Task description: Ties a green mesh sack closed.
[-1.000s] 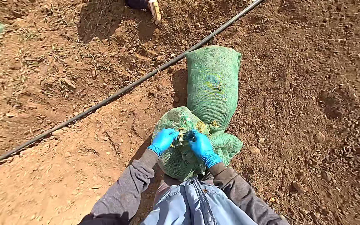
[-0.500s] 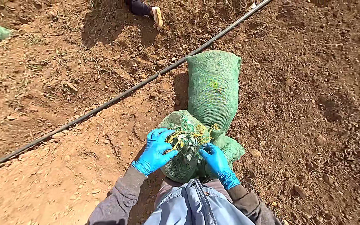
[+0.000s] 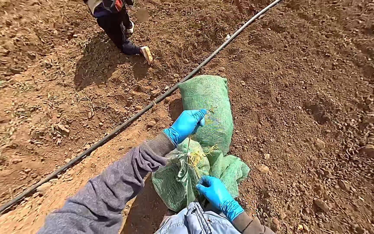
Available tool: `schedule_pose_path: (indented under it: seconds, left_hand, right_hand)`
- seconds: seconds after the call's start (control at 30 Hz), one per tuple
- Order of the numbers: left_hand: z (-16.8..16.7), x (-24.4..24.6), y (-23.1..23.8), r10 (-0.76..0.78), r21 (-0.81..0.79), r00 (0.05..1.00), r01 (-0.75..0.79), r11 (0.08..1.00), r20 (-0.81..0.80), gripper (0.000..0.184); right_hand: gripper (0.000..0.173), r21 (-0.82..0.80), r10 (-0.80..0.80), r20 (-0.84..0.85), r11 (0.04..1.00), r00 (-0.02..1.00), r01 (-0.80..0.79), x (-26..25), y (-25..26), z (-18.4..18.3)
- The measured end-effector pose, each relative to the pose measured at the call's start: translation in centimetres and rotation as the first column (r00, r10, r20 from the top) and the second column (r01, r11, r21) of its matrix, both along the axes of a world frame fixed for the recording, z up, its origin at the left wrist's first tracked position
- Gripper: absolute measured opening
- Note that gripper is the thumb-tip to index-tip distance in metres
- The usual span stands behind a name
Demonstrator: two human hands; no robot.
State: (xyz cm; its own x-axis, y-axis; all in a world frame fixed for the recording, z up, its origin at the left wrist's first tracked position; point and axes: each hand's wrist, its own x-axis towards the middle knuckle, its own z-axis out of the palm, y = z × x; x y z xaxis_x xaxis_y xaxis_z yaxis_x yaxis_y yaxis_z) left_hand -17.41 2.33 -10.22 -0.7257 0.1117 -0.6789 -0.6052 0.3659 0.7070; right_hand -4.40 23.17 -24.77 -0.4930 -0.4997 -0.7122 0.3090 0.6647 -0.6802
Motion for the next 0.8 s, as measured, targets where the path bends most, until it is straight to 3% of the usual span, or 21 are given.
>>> schedule_pose_path:
  seconds: [0.03,0.1,0.2,0.33,0.43,0.5,0.57,0.63,0.67,0.7,0.73,0.8]
  left_hand:
    - [5.6,0.1,0.2,-0.039,-0.053,0.997,0.036,0.998,-0.061,0.052]
    - [10.5,3.4,-1.9,-0.021,-0.074,0.968,0.003,0.997,-0.251,0.051]
    - [8.6,6.2,-5.6,0.181,0.080,0.864,-0.162,0.984,-0.470,0.047]
    - [4.6,6.3,-6.3,0.087,0.098,0.758,-0.031,0.995,-0.647,0.028]
    - [2.7,3.4,-7.8,0.054,-0.039,0.662,-0.124,0.992,-0.747,0.022]
    - [1.1,1.5,-9.4,0.085,-0.092,0.687,-0.217,0.972,-0.722,0.022]
    - [-0.9,0.4,-11.7,0.107,-0.231,0.828,-0.273,0.934,-0.550,0.031]
    - [-2.8,1.0,-14.1,-0.007,-0.518,0.981,-0.095,0.850,-0.193,0.062]
    - [-3.4,2.1,-14.4,-0.047,-0.648,0.999,0.038,0.761,0.003,0.071]
    - [-4.1,3.7,-13.9,-0.052,-0.735,0.991,0.126,0.667,0.123,0.065]
    - [-4.6,5.6,-12.8,-0.041,-0.772,0.990,0.129,0.622,0.133,0.050]
    - [-6.5,9.9,-9.6,-0.083,-0.757,0.993,-0.005,0.654,-0.078,0.018]
  right_hand:
    - [0.029,-0.018,0.000,0.003,1.000,1.000,0.000,0.5,-0.1,0.6]
    - [0.028,-0.043,0.010,0.009,0.999,1.000,-0.009,0.4,-0.7,0.9]
    - [0.032,-0.025,0.050,0.002,0.998,0.999,-0.050,0.4,-3.4,0.4]
    - [0.032,0.053,0.015,-0.043,0.998,0.999,-0.013,0.4,-4.4,0.9]
    - [0.030,0.107,-0.142,-0.159,0.981,0.977,0.160,-0.5,-4.6,1.7]
    - [0.028,0.150,-0.196,-0.254,0.959,0.947,0.239,-1.1,-4.9,2.7]
    - [0.032,0.192,-0.184,-0.326,0.947,0.927,0.256,-1.9,-5.7,3.0]
    - [0.045,0.238,-0.126,-0.343,0.947,0.931,0.216,-2.6,-6.8,2.9]
    - [0.053,0.265,-0.092,-0.329,0.946,0.940,0.185,-3.0,-7.3,2.8]
    - [0.058,0.289,-0.068,-0.318,0.943,0.946,0.165,-3.3,-7.8,2.7]
    - [0.061,0.312,-0.050,-0.316,0.937,0.947,0.154,-3.5,-8.2,2.5]
    - [0.065,0.348,-0.031,-0.324,0.925,0.945,0.150,-3.7,-9.2,1.9]
